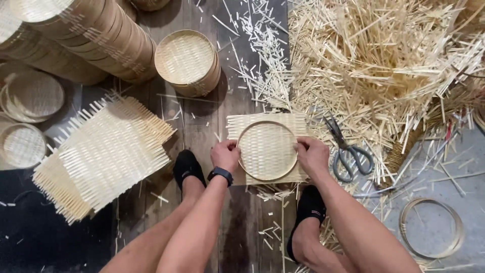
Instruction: The person is assembling and trimming bamboo baskets or steamer lids using thin bamboo strips and large scissors.
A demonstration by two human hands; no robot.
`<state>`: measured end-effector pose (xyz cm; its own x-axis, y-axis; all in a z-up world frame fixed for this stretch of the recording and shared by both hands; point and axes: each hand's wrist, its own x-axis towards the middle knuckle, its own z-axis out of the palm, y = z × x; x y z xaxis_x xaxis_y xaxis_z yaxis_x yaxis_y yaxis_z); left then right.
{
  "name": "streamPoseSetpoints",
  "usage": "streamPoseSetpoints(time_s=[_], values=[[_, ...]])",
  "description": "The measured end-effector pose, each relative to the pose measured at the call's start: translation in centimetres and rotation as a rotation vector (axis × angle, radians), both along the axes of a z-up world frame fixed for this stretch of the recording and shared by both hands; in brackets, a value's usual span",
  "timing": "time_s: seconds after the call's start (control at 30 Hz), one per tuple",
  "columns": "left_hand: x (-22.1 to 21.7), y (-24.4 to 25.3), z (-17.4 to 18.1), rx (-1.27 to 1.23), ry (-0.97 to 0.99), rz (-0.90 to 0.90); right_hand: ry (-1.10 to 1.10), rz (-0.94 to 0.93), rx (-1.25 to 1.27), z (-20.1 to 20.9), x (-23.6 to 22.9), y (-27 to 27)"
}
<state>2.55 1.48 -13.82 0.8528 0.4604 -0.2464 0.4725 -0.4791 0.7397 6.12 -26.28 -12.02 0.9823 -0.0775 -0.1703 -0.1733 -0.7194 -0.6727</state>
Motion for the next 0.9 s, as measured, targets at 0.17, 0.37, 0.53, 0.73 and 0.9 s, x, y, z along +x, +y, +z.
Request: streamPoseSetpoints(time_s=[0.17,0.37,0.53,0.73,0.9], values=[[-1.0,0.8,-1.8,-0.079,0.028,0.037,0.046,-0.002,0.002,-0.2,-0.3,0.3],[0.5,1.3,-1.5,-0.19,0.092,0.097,-0.026,-0.024,-0.004,-0.8,0.8,0.5],[-0.5,1.0,-2.4,-0.256,0.14,0.142,-0.02,0.004,-0.017,-1.8,0.4,-0.1],[0.9,1.5,-4.5,-0.267,0.185,0.2,0.102,-0.012,-0.014,-2.5,0.6,-0.4],[1.3,1.6,-5.2,-0.329,0.06,0.171,0.064,-0.019,0.001,-3.0,0.9,-0.3]])
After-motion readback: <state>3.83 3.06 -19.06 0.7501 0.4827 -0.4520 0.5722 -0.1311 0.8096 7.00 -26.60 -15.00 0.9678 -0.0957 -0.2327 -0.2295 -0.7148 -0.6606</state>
